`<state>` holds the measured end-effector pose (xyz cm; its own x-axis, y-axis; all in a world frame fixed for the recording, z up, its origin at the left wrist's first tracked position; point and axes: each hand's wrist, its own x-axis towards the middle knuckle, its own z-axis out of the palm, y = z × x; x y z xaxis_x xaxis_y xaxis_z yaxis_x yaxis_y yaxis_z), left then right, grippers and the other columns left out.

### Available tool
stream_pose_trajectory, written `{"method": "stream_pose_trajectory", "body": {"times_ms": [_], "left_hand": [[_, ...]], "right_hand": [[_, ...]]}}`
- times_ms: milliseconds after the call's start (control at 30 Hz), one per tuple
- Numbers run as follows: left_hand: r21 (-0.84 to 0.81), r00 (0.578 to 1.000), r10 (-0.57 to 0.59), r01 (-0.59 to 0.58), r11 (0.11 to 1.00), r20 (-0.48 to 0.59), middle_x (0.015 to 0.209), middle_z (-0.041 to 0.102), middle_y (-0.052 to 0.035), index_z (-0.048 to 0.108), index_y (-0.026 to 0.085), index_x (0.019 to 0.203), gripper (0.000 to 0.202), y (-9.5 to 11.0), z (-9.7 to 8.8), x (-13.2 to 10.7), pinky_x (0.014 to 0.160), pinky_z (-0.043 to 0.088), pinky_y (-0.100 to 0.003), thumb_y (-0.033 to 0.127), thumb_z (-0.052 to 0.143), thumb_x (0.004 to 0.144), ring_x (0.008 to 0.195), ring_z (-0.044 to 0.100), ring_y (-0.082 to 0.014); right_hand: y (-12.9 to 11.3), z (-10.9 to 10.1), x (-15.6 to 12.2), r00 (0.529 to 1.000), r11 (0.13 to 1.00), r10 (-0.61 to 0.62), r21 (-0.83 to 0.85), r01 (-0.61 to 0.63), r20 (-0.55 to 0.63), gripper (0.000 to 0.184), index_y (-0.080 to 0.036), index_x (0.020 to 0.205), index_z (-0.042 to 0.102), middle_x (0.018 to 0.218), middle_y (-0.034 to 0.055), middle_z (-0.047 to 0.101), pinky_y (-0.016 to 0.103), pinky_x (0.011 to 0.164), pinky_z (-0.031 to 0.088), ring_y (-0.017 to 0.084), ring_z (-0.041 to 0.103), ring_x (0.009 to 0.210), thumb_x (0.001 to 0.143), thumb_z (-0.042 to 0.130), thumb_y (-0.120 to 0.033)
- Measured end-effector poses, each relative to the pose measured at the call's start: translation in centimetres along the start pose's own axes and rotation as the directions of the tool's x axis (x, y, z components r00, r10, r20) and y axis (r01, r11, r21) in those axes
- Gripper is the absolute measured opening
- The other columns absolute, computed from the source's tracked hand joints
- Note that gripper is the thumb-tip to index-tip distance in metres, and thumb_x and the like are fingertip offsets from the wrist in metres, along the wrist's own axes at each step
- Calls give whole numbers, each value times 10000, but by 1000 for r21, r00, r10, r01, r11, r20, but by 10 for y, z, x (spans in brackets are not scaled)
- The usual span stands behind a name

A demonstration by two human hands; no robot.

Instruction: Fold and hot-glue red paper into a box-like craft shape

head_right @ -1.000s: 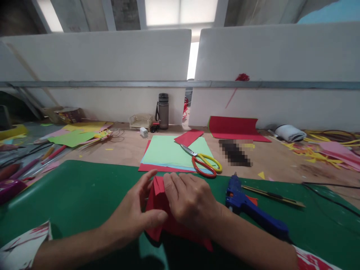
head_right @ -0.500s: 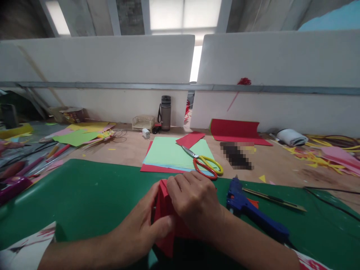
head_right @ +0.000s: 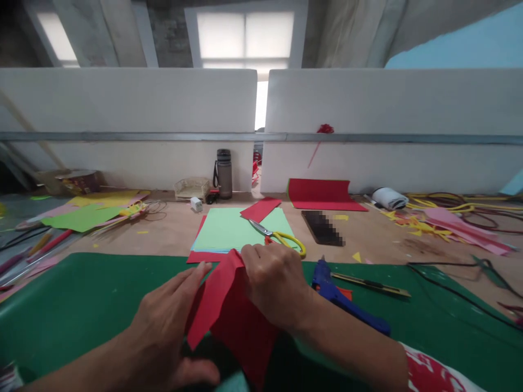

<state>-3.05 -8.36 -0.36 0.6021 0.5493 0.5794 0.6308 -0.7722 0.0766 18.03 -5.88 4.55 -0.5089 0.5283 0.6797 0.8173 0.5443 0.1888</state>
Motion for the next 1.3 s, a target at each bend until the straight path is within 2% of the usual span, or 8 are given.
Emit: {"method": "stream_pose_trajectory", "body": {"times_ms": [67,133,267,467,667,933,1167,1300], "left_hand": [[82,1000,19,-18,996,-6,1015,629,-204,192,85,1375,825,-1,3,-2,703,506,-438,552,516,777,830,620,-322],[136,1000,21,-19,990,-13,815,658,-143,372,89,1267,527,-1,7,-4,589,501,-369,362,474,827,654,614,-257],[173,1000,-12,7,985,28,638,605,-86,570,134,940,224,1,13,-5,514,464,-304,278,442,826,540,554,-199],[272,998,35,-48,961,52,584,552,-52,531,154,774,132,9,10,-3,477,410,-248,179,410,819,490,488,-152],[374,991,123,-134,918,52,574,518,-26,437,170,726,170,12,11,-1,433,389,-271,31,347,765,456,464,-166],[348,984,148,-174,921,99,580,514,-25,436,162,783,140,16,8,0,398,399,-305,55,352,749,450,473,-189],[354,982,153,-182,917,109,585,510,-20,415,178,754,122,18,6,-1,398,382,-301,63,381,730,456,471,-188],[369,985,160,-174,913,69,565,509,-20,418,174,756,135,19,6,-2,384,359,-296,54,370,719,433,462,-184]], "right_hand": [[-1,0,0,999,999,-35,0,35,-21,241,-163,604,554,521,29,558,285,538,271,146,477,505,816,440,-154],[-2,-1,-1,997,998,-69,-1,69,-32,240,-165,593,545,515,25,541,286,528,261,145,451,496,811,445,-152],[-3,-2,0,995,996,-91,14,91,-35,258,-163,578,535,512,27,528,284,528,261,142,430,494,818,440,-158],[-3,0,-2,997,996,-63,58,65,-35,248,-159,586,551,507,26,541,277,525,259,137,428,491,812,447,-161],[-1,3,-2,996,994,-68,81,72,-57,274,-173,554,522,484,17,518,274,529,271,133,407,472,813,431,-174],[-4,2,-3,985,984,-160,72,164,-65,180,-133,778,622,590,35,589,287,579,339,159,487,542,793,447,-90],[-3,5,-4,972,968,-229,90,234,-60,223,-113,740,624,558,38,576,288,585,355,145,479,518,812,423,-50],[-2,6,-4,974,972,-218,79,222,-58,246,-139,617,578,493,14,528,291,565,348,131,437,461,797,423,-75]]}}
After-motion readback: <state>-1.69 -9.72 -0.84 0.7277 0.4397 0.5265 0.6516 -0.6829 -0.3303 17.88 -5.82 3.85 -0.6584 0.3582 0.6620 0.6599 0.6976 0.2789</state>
